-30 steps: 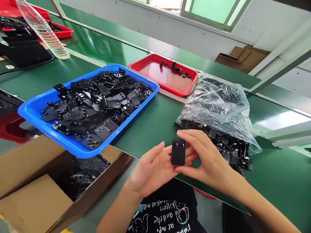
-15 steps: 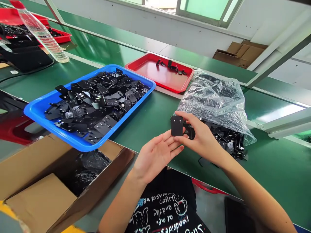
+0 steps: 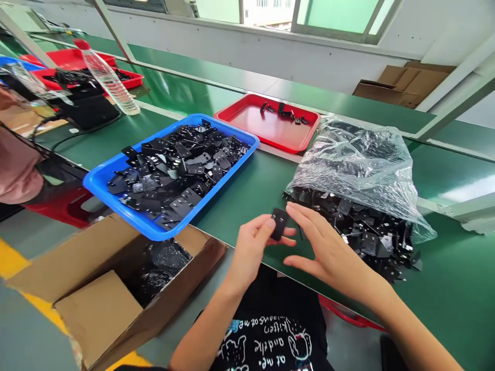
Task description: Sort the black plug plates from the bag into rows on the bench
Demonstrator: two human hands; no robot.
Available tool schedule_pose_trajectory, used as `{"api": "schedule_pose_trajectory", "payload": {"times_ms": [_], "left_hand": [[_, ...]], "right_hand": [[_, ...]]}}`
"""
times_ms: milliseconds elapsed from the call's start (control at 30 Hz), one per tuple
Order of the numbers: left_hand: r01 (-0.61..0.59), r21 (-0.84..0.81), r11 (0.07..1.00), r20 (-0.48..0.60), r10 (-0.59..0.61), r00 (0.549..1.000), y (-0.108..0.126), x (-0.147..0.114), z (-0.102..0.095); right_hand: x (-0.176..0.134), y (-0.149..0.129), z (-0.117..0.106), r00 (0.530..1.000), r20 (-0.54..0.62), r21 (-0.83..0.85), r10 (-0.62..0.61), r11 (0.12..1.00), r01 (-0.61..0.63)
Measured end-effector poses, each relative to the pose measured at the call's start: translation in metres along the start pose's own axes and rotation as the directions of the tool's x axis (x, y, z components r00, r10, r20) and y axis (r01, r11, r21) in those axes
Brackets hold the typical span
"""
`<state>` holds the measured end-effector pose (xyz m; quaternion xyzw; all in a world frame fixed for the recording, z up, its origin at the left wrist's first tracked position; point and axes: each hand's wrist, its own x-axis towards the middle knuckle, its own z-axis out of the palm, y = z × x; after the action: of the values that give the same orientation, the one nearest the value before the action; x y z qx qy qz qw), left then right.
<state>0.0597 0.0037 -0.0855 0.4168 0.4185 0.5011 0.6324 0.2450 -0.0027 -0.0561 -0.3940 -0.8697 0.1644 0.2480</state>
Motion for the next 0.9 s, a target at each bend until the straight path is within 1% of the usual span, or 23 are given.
{"api": "schedule_pose_trajectory", "payload": {"times_ms": [33, 67, 100, 133, 167, 200, 233, 300, 333, 367, 400, 467, 533, 567, 600, 633, 667, 700, 733, 767, 800, 867, 900], "left_hand": [[-0.019, 0.064, 0.998, -0.093, 0.025, 0.995, 0.003, 0.009, -0.014], [-0.046, 0.145, 0.988, -0.198, 0.074, 0.977, 0.008, 0.018, -0.031], [-0.068, 0.264, 0.962, -0.306, 0.150, 0.940, 0.015, 0.028, -0.050], [-0.060, 0.420, 0.906, -0.376, 0.234, 0.897, 0.025, 0.036, -0.070], [-0.051, 0.485, 0.873, -0.424, 0.285, 0.860, 0.035, 0.044, -0.091], [-0.031, 0.547, 0.836, -0.458, 0.330, 0.826, 0.046, 0.050, -0.110], [0.017, 0.648, 0.762, -0.472, 0.384, 0.794, 0.057, 0.054, -0.128], [0.136, 0.823, 0.552, -0.448, 0.483, 0.752, 0.075, 0.059, -0.154], [0.184, 0.869, 0.459, -0.431, 0.523, 0.735, 0.082, 0.061, -0.163], [0.214, 0.892, 0.398, -0.420, 0.558, 0.716, 0.087, 0.061, -0.168], [0.222, 0.899, 0.378, -0.419, 0.589, 0.691, 0.090, 0.061, -0.170], [0.213, 0.911, 0.353, -0.404, 0.657, 0.637, 0.088, 0.060, -0.163], [0.163, 0.930, 0.328, -0.358, 0.717, 0.598, 0.075, 0.057, -0.146], [0.115, 0.941, 0.319, -0.323, 0.738, 0.593, 0.066, 0.055, -0.133], [0.053, 0.949, 0.311, -0.278, 0.744, 0.607, 0.054, 0.052, -0.120], [-0.028, 0.953, 0.301, -0.214, 0.736, 0.643, 0.041, 0.050, -0.105], [-0.145, 0.947, 0.285, -0.105, 0.706, 0.701, 0.028, 0.048, -0.089], [-0.257, 0.930, 0.264, 0.031, 0.638, 0.769, 0.013, 0.046, -0.074], [-0.364, 0.902, 0.232, 0.174, 0.577, 0.798, 0.000, 0.046, -0.058], [-0.444, 0.872, 0.206, 0.287, 0.518, 0.805, -0.013, 0.047, -0.043], [-0.503, 0.845, 0.181, 0.376, 0.469, 0.799, -0.024, 0.049, -0.029], [-0.583, 0.801, 0.134, 0.492, 0.407, 0.770, -0.040, 0.055, -0.006], [-0.613, 0.782, 0.114, 0.536, 0.379, 0.754, -0.046, 0.058, 0.003]], "right_hand": [[-0.006, 0.001, 0.001, 1.000, 0.018, -0.038, 0.014, 0.999, -0.013], [-0.013, 0.003, 0.002, 0.999, 0.028, -0.062, 0.037, 0.997, -0.036], [-0.020, 0.006, 0.003, 0.997, 0.035, -0.073, 0.068, 0.995, -0.065], [-0.028, 0.011, 0.004, 0.995, 0.033, -0.078, 0.096, 0.993, -0.093], [-0.037, 0.017, 0.005, 0.993, 0.026, -0.084, 0.117, 0.990, -0.115], [-0.046, 0.023, 0.007, 0.992, 0.010, -0.093, 0.125, 0.988, -0.124], [-0.055, 0.029, 0.010, 0.992, -0.014, -0.110, 0.125, 0.986, -0.126], [-0.073, 0.041, 0.017, 0.993, -0.072, -0.152, 0.099, 0.982, -0.109], [-0.082, 0.046, 0.021, 0.991, -0.101, -0.176, 0.087, 0.979, -0.104], [-0.090, 0.051, 0.025, 0.988, -0.130, -0.205, 0.083, 0.973, -0.108], [-0.098, 0.054, 0.029, 0.983, -0.163, -0.241, 0.087, 0.962, -0.125], [-0.112, 0.057, 0.037, 0.965, -0.240, -0.340, 0.102, 0.923, -0.182], [-0.121, 0.055, 0.042, 0.942, -0.298, -0.431, 0.154, 0.859, -0.277], [-0.124, 0.052, 0.045, 0.928, -0.317, -0.458, 0.194, 0.826, -0.329], [-0.125, 0.048, 0.047, 0.913, -0.334, -0.468, 0.236, 0.799, -0.378], [-0.126, 0.044, 0.049, 0.894, -0.348, -0.464, 0.282, 0.777, -0.426], [-0.125, 0.039, 0.052, 0.873, -0.365, -0.450, 0.323, 0.760, -0.469], [-0.124, 0.034, 0.054, 0.852, -0.386, -0.433, 0.352, 0.746, -0.505], [-0.122, 0.029, 0.057, 0.828, -0.413, -0.415, 0.379, 0.731, -0.542], [-0.120, 0.024, 0.060, 0.802, -0.439, -0.398, 0.405, 0.713, -0.578], [-0.119, 0.020, 0.062, 0.777, -0.464, -0.384, 0.425, 0.694, -0.609], [-0.117, 0.015, 0.066, 0.741, -0.501, -0.372, 0.448, 0.661, -0.652], [-0.118, 0.013, 0.068, 0.732, -0.511, -0.371, 0.450, 0.653, -0.660]]}}
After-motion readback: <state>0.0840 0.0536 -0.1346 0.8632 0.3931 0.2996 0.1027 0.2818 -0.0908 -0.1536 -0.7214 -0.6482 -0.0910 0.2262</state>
